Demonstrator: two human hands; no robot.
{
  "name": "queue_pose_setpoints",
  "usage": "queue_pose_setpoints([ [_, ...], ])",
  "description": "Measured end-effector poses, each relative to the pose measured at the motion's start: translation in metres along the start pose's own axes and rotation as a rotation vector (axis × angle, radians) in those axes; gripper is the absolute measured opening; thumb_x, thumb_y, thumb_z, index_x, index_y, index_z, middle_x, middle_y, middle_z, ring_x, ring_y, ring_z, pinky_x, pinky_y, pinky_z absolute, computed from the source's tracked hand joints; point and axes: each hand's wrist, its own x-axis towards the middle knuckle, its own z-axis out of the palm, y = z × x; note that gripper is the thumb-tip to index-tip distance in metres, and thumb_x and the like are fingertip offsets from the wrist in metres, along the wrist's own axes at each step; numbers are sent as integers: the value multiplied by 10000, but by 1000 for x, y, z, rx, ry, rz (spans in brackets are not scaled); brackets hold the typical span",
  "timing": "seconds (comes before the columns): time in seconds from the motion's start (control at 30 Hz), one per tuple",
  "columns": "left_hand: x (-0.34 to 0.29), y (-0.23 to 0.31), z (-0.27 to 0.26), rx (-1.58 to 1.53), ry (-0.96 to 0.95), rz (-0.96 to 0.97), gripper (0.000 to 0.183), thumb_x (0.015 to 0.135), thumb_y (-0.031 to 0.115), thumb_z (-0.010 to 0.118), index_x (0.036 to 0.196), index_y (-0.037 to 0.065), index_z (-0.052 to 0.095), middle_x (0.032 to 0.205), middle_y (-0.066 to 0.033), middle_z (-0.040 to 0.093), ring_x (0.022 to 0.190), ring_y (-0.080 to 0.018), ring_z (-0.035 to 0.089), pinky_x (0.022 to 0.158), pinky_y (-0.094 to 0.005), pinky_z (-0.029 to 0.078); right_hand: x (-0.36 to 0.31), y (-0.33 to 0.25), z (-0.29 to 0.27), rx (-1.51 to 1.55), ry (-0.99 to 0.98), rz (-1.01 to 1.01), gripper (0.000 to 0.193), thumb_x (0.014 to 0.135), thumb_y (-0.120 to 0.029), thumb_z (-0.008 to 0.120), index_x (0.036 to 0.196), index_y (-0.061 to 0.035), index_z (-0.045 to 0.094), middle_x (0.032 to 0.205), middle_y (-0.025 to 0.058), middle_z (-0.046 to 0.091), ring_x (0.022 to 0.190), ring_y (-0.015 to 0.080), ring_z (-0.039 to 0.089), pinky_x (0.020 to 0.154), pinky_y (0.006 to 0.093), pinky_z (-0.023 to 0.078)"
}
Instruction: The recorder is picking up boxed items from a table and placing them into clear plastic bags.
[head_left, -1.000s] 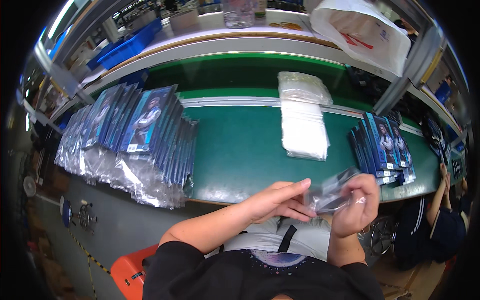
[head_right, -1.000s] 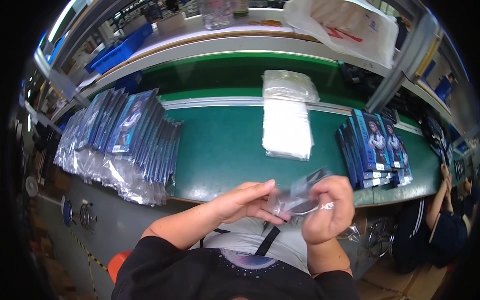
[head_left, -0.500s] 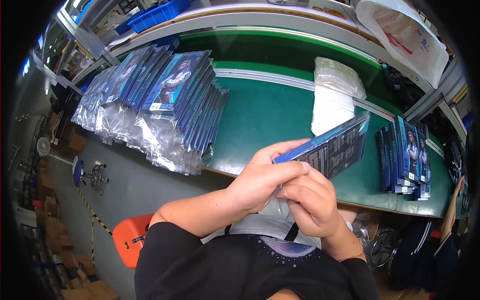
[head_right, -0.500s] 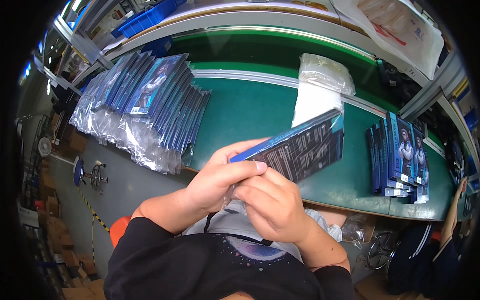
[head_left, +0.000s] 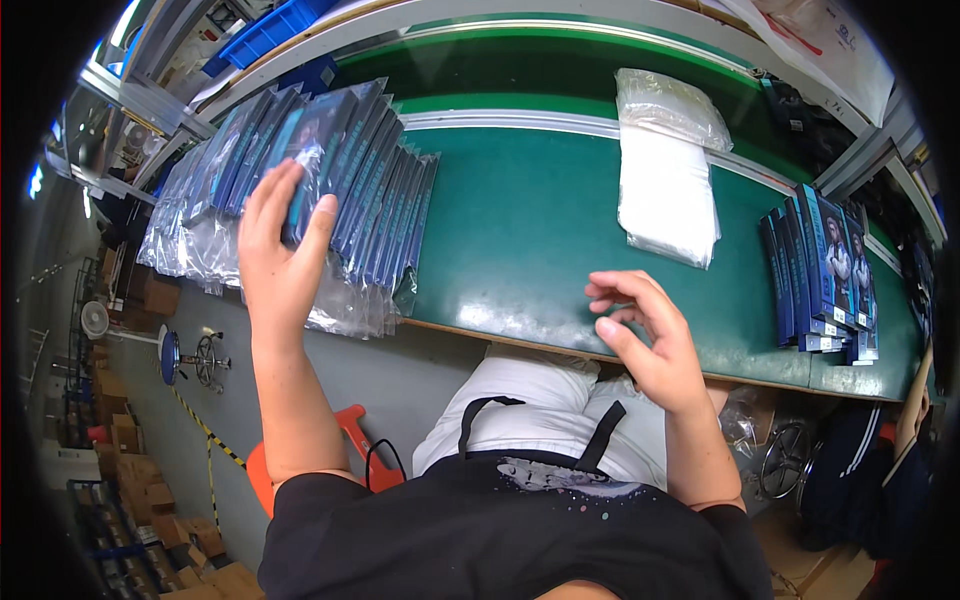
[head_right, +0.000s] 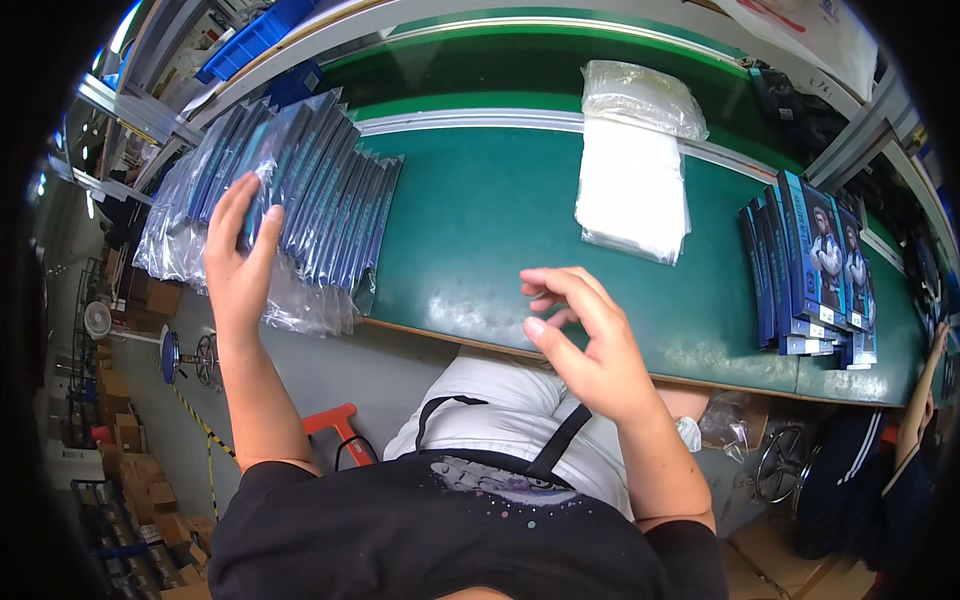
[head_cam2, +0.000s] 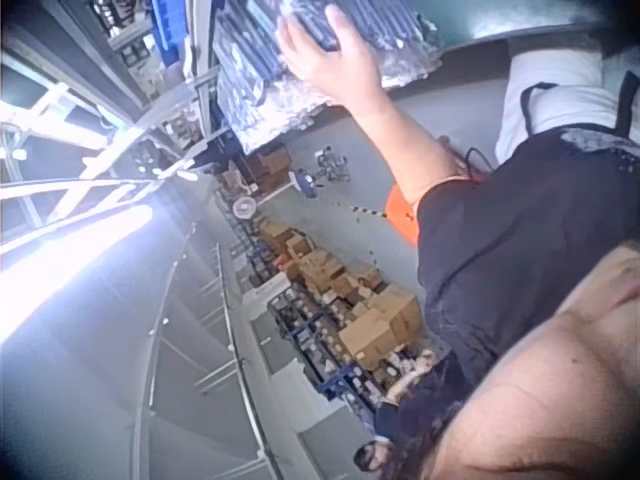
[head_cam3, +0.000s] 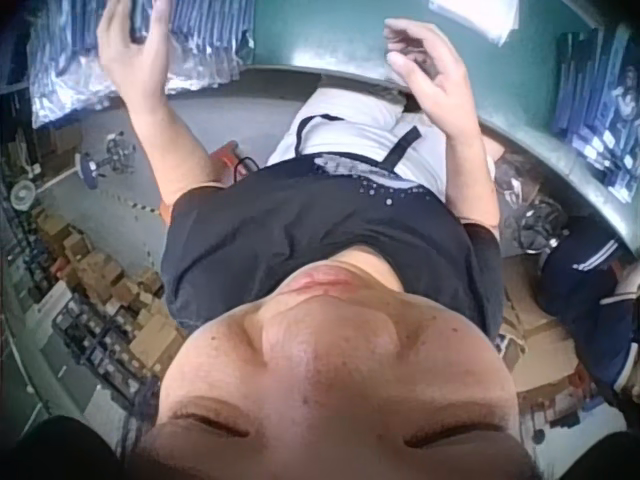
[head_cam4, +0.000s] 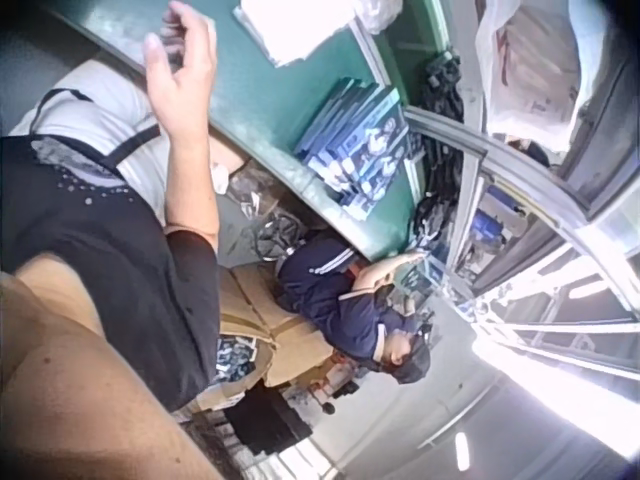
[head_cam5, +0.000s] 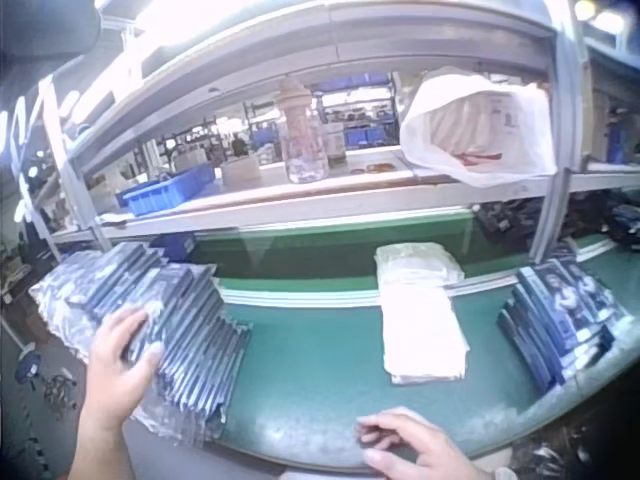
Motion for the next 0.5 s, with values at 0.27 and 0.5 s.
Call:
queue_pose_setpoints([
  [0.27,-51,-10,-3,-154,511,2,295,966,162,461,1204,1,527,1202,-135,543,1113,-215,507,953,-325,394,85,30,37,26,-152,68,384,919,-248,550,1225,-17,525,1146,89,554,1035,170,537,859,300,446],
  [0.5,-107,-31,8,-1729,47,-1212,217,952,154,406,1085,-2,477,1050,-136,522,925,-233,513,826,-372,464,212,54,89,79,-120,207,798,888,-649,388,1383,-23,394,1359,145,433,1268,250,393,1040,384,314],
])
